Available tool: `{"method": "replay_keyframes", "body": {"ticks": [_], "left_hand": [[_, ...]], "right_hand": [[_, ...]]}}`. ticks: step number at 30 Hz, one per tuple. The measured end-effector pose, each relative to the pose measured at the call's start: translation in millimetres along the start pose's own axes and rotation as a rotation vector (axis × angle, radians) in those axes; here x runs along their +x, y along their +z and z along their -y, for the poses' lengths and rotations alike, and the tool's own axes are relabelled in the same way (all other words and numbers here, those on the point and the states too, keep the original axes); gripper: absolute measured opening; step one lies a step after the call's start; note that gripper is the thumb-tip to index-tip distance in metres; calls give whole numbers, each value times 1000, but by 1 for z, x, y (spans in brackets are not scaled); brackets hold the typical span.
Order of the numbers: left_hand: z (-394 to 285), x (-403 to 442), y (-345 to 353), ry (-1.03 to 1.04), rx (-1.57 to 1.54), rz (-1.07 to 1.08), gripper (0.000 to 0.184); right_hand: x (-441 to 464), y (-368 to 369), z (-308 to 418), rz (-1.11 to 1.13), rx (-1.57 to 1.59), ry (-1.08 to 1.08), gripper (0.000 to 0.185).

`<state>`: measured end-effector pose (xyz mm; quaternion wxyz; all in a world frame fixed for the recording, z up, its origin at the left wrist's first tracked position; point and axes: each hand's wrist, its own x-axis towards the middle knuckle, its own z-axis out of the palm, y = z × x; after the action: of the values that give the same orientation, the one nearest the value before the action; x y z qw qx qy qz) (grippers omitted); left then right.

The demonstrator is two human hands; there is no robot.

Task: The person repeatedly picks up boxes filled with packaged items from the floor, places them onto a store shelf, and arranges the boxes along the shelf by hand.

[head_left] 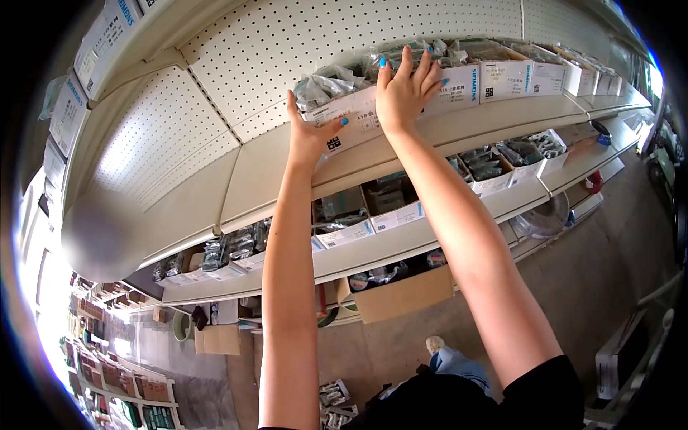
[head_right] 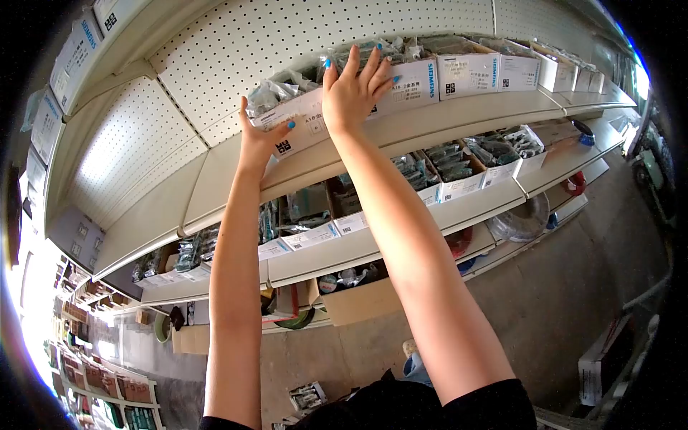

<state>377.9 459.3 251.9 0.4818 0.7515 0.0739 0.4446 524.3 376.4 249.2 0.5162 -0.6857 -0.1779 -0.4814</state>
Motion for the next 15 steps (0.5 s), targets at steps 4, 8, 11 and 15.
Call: {"method": "replay_keyframes", "body": {"ticks": [4, 8, 11, 15], "left_hand": [[5, 2, 3, -73, 45, -97, 102], [18, 12, -5, -154, 272, -159, 77], [19, 12, -6, -72, 324, -174, 68], [21, 11, -7, -109, 577, -209, 72]], "right_hand": [[0, -3, -1, 16, -21, -28, 52], [-1, -3, -1, 7, 5, -40, 55], [0, 0, -1, -13, 22, -45, 57], [-2, -1, 0, -6, 47, -34, 59]]}}
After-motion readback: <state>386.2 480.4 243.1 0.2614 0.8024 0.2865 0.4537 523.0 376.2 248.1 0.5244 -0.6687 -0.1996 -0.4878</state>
